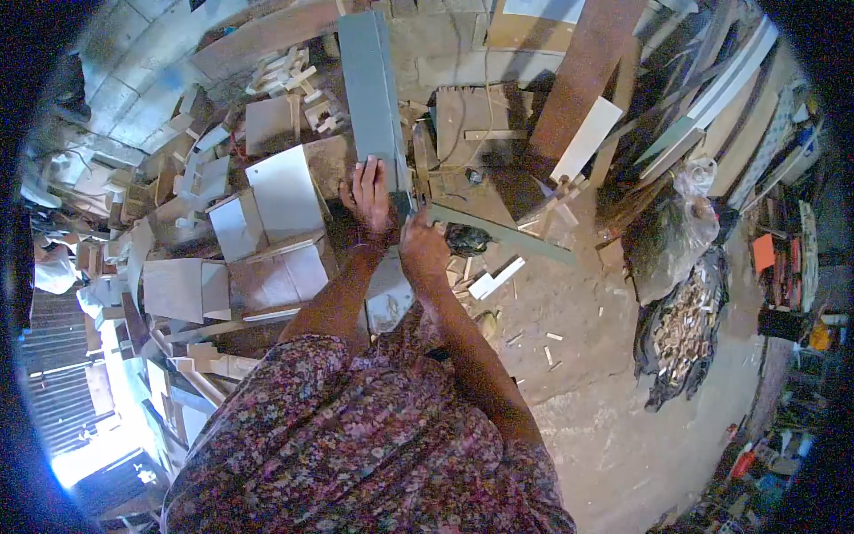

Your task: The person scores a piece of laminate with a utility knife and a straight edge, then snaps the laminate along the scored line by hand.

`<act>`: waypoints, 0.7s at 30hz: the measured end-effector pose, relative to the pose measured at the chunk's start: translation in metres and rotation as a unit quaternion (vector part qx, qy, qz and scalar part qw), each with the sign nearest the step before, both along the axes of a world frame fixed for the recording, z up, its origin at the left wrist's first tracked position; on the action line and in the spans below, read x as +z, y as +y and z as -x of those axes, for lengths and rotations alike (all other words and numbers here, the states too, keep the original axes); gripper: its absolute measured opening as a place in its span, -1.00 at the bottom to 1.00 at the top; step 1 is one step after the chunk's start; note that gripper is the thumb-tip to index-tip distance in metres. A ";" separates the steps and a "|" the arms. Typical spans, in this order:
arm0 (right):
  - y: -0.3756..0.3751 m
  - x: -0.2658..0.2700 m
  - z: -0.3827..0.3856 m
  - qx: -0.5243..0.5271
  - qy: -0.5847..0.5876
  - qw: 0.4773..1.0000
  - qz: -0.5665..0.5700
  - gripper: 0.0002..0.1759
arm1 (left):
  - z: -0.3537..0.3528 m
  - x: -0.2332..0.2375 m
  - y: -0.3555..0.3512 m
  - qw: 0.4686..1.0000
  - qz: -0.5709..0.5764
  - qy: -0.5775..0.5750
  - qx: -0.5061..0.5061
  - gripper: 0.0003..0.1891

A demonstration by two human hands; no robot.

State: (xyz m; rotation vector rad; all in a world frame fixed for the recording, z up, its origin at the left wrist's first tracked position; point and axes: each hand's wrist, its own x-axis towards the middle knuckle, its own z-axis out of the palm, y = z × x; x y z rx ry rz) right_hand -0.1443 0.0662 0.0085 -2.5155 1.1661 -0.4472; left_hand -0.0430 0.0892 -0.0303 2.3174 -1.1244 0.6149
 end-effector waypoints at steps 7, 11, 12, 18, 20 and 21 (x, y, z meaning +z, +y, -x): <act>-0.028 0.019 -0.023 0.032 0.027 0.999 0.005 -0.78 | 0.004 0.004 -0.001 0.998 0.047 0.033 -0.010 -0.52; -0.026 0.031 -0.028 0.010 0.020 1.000 0.022 -0.83 | 0.006 -0.005 -0.007 0.997 0.054 0.034 0.031 -0.47; -0.026 0.031 -0.026 0.005 0.018 1.000 0.021 -0.83 | 0.005 -0.002 -0.006 0.995 0.066 0.074 0.010 -0.45; -0.022 0.015 -0.011 0.018 0.000 1.000 -0.005 -0.73 | -0.004 -0.008 0.000 1.000 0.018 -0.008 0.005 -0.49; -0.022 0.015 -0.008 0.012 0.033 0.999 -0.035 -0.69 | -0.006 -0.002 0.001 0.998 -0.038 -0.049 0.033 -0.50; -0.023 0.014 -0.009 0.012 0.032 0.999 -0.036 -0.69 | -0.006 0.001 0.005 0.999 -0.033 -0.028 0.002 -0.51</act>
